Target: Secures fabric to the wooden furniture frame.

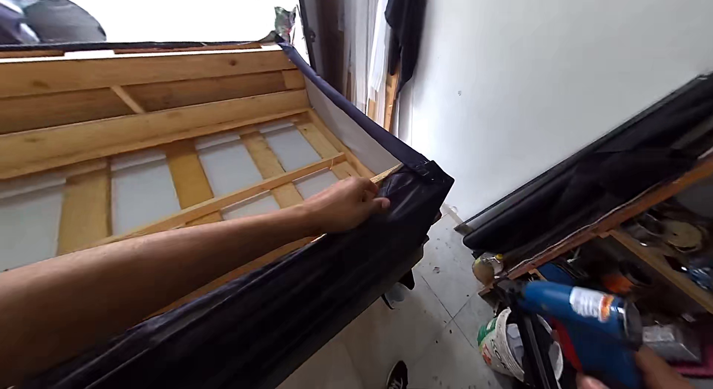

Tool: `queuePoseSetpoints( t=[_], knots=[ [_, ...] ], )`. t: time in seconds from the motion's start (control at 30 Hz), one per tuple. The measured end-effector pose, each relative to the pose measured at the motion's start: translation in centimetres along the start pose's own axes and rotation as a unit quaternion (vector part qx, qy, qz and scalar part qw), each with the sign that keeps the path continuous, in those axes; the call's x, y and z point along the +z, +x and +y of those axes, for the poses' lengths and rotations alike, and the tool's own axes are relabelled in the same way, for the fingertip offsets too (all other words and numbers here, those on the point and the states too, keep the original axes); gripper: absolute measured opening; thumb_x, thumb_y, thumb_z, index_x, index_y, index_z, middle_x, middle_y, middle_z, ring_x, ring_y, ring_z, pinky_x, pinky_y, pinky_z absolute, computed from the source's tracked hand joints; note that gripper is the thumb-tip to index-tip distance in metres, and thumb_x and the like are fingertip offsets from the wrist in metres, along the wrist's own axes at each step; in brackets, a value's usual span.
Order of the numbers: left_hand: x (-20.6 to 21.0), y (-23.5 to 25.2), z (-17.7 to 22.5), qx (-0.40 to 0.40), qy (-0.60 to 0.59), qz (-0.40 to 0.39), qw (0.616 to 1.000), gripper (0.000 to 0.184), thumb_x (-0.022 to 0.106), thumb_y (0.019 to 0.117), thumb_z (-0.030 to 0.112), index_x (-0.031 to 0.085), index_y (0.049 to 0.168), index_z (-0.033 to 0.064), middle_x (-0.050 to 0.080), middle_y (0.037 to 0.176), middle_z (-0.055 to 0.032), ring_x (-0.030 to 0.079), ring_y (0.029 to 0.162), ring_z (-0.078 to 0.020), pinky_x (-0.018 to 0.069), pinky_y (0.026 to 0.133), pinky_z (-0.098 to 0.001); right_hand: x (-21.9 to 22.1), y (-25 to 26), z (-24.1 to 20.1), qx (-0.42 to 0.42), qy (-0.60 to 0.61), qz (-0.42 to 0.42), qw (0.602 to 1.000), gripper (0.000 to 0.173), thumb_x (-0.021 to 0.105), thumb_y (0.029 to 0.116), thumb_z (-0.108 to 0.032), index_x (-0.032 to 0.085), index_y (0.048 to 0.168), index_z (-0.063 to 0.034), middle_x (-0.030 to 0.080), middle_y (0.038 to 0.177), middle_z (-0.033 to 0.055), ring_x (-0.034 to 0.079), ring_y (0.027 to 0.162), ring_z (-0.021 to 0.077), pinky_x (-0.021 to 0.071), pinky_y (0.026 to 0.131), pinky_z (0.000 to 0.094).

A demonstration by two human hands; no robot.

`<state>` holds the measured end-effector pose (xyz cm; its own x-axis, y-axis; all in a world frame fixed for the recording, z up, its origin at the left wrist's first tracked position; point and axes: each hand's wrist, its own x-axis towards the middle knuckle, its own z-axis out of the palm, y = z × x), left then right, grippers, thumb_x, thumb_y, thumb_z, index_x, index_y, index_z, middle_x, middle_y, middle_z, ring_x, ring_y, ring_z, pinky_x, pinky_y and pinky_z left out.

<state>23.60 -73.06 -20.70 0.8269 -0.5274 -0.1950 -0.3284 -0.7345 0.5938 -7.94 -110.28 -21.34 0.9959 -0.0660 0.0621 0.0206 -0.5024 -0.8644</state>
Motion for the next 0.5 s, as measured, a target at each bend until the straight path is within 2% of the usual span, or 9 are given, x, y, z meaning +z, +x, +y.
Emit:
queuePoseSetpoints(
  t=[0.07,0.1,0.17,0.23,0.27,0.3,0.37,0.43,0.5],
  knots=[
    [0.7,1.1,0.7,-0.016,-0.136,0.012,0.99,0.04,0.067,0.1004,0.035,0.065,0.128,0.0054,0.074,0.095,-0.0072,0.071,0.086,-0.0173,0.0598,0.081,-0.042,-0.9,4.7,-1.4,-0.016,-0.024,-0.034,0.999,0.053,0.07,0.0927,-0.011,0.047,0.137,0.0053,0.07,0.114,0.0157,0.073,0.087,0.0246,0.0644,0.078,0.0472],
    [0.8,1.5,0.9,-0.027,-0.164,0.001,0.986,0.037,0.069,0.0994,0.033,0.067,0.125,0.0054,0.074,0.093,-0.0065,0.071,0.083,-0.0161,0.0601,0.079,-0.0398,-0.8,7.0,-1.9,-0.026,-0.027,-0.035,0.999,0.052,0.07,0.0915,-0.011,0.048,0.137,0.0035,0.07,0.112,0.0128,0.073,0.084,0.0228,0.0652,0.074,0.0451],
    [1.0,2.2,0.6,-0.034,-0.102,-0.039,0.993,0.034,0.069,0.098,0.04,0.074,0.11,0.0082,0.073,0.084,-0.0041,0.07,0.075,-0.0151,0.06,0.073,-0.04,-0.4,11.0,-2.2,-0.04,-0.02,-0.019,0.999,0.049,0.07,0.0884,-0.012,0.052,0.134,-0.0026,0.072,0.109,0.0071,0.073,0.079,0.02,0.0654,0.066,0.0406],
    [1.0,2.3,0.5,-0.047,0.024,-0.089,0.995,0.043,0.061,0.0981,0.056,0.071,0.092,0.0139,0.066,0.072,-0.0012,0.065,0.066,-0.016,0.057,0.064,-0.0432,0.2,14.4,-1.8,-0.052,-0.002,-0.009,0.999,0.045,0.071,0.0865,-0.018,0.056,0.129,-0.0106,0.074,0.107,0.0038,0.073,0.074,0.0197,0.0644,0.06,0.0377],
    [0.9,2.3,0.6,-0.054,0.05,-0.106,0.992,0.048,0.057,0.0981,0.06,0.069,0.089,0.0146,0.064,0.069,-0.0011,0.064,0.064,-0.0162,0.0559,0.061,-0.0431,0.6,15.9,-1.8,-0.058,0.01,-0.011,0.998,0.043,0.073,0.0866,-0.023,0.059,0.127,-0.0144,0.075,0.105,0.004,0.072,0.071,0.0207,0.0638,0.058,0.0369],
    [0.7,2.3,0.8,-0.049,0.06,-0.109,0.991,0.047,0.055,0.0988,0.06,0.069,0.09,0.0158,0.064,0.069,-0.0002,0.064,0.064,-0.0157,0.0557,0.061,-0.0426,1.1,17.1,-1.9,-0.06,0.021,-0.011,0.998,0.042,0.075,0.0873,-0.029,0.061,0.126,-0.0176,0.075,0.102,0.0049,0.072,0.067,0.022,0.0631,0.054,0.0365],
    [0.6,2.8,0.9,0.001,0.036,-0.054,0.998,0.033,0.062,0.1001,0.048,0.071,0.098,0.0169,0.064,0.07,0.0014,0.063,0.063,-0.0147,0.0561,0.061,-0.0425,2.2,18.9,-2.5,-0.047,0.019,-0.015,0.999,0.039,0.077,0.089,-0.04,0.065,0.122,-0.0224,0.075,0.092,0.0053,0.069,0.058,0.0221,0.0612,0.049,0.0346],
    [0.0,3.7,1.4,0.012,-0.043,-0.014,0.999,0.024,0.07,0.0977,0.038,0.072,0.103,0.0152,0.065,0.066,0.0037,0.061,0.057,-0.0097,0.0543,0.055,-0.0337,3.0,20.2,-3.1,-0.028,0.0,-0.027,0.999,0.034,0.073,0.0913,-0.037,0.066,0.121,-0.0238,0.073,0.084,0.0047,0.067,0.054,0.0213,0.0602,0.048,0.0344],
    [-0.3,4.4,2.0,-0.03,-0.122,-0.05,0.991,0.032,0.073,0.0957,0.037,0.071,0.114,0.0115,0.07,0.071,0.0007,0.066,0.062,-0.01,0.0572,0.06,-0.0315,3.5,21.1,-3.8,-0.006,-0.03,-0.033,0.999,0.029,0.07,0.0924,-0.034,0.065,0.119,-0.0242,0.071,0.078,0.0027,0.066,0.052,0.0196,0.0598,0.046,0.0338]
  ],
)
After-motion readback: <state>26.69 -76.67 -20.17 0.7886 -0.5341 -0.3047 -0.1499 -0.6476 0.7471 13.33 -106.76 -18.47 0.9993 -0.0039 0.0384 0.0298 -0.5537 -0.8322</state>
